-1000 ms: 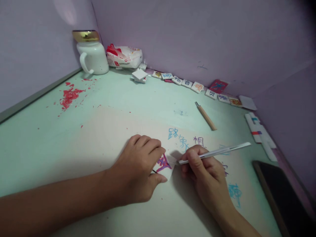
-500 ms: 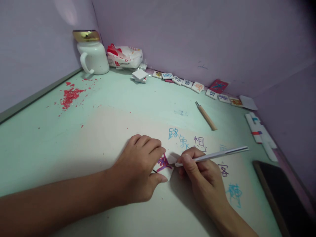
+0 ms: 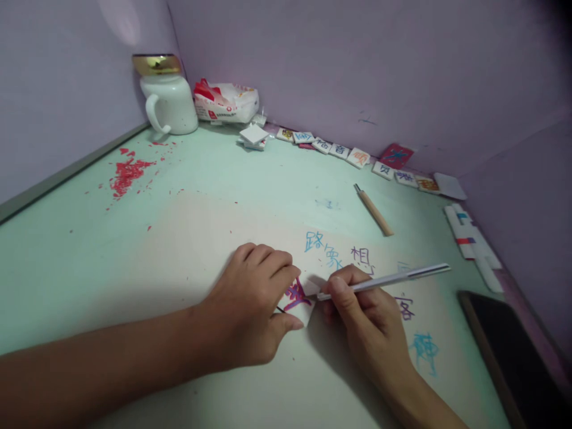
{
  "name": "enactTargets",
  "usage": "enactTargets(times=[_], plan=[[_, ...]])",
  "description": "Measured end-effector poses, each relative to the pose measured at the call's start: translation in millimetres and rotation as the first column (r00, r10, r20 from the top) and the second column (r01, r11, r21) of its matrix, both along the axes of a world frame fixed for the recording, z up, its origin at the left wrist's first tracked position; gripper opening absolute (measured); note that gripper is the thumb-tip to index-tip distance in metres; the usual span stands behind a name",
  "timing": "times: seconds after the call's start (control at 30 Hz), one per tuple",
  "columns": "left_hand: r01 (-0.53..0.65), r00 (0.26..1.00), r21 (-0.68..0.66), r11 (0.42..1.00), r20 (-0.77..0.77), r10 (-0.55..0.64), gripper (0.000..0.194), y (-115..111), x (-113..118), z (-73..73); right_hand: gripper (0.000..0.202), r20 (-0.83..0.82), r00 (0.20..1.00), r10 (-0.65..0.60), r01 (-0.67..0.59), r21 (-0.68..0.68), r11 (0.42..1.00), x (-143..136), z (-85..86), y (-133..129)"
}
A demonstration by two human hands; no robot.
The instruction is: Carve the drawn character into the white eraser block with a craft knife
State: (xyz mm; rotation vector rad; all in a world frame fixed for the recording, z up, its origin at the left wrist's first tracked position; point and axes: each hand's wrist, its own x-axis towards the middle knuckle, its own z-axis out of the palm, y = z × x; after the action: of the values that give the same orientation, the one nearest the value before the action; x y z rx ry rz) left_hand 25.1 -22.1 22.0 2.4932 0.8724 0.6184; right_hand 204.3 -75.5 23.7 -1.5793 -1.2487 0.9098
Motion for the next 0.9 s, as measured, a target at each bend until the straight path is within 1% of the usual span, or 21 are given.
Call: enactTargets(times=[0.07,0.2,0.33,0.4,0.47,0.53,0.6,0.7,0.8,0.9], plan=[[-0.001,1.000,0.003,1.000,0.001,0.001,0.028,0.1,-0.1,-0.1,0.039,-0.009,1.000,0.002,-0.002,0.001,1.000,-0.7,0.2,-0.1],[-0.003,1.000,-0.002,1.000,0.002,0.003,0.028,-0.1,-0.6,0.2,0.038,-0.011,0.998,0.063,-0.062,0.027,0.998,0.0,-0.8,0.3],[0.001,1.000,-0.007,1.000,-0.001,-0.001,0.029,-0.5,-0.6,0.9,0.038,-0.047,0.997,0.069,-0.068,0.024,0.997,3.0,-2.2,0.9],[0.003,1.000,-0.006,1.000,0.001,-0.003,0.030,-0.1,-0.4,0.9,0.038,-0.063,0.992,0.109,-0.107,0.031,0.994,5.0,-2.6,1.3],[0.000,1.000,-0.001,1.000,0.002,0.000,0.030,0.5,-0.4,0.4,0.039,-0.085,0.987,0.137,-0.136,0.015,0.991,6.5,-2.5,1.4],[-0.001,1.000,0.003,1.000,0.002,0.001,0.030,1.0,-0.7,-0.3,0.040,-0.130,0.982,0.137,-0.141,-0.019,0.990,6.6,-2.0,1.1],[0.002,1.000,0.005,1.000,0.003,-0.002,0.030,1.1,-1.4,-1.1,0.041,-0.196,0.976,0.095,-0.107,-0.047,0.993,5.2,-1.6,0.6],[0.004,1.000,0.013,1.000,0.013,-0.004,0.030,0.4,-2.4,-2.4,0.040,-0.275,0.960,-0.053,0.035,-0.070,0.997,1.8,-2.1,-0.4],[-0.010,1.000,0.028,1.000,0.028,0.010,0.033,-0.7,-2.8,-4.1,0.039,-0.282,0.944,-0.170,0.154,-0.076,0.985,-0.2,-3.6,-1.2],[-0.031,0.999,0.045,0.998,0.035,0.030,0.034,-1.6,-2.3,-5.3,0.040,-0.258,0.943,-0.209,0.197,-0.072,0.978,-0.3,-4.4,-1.3]])
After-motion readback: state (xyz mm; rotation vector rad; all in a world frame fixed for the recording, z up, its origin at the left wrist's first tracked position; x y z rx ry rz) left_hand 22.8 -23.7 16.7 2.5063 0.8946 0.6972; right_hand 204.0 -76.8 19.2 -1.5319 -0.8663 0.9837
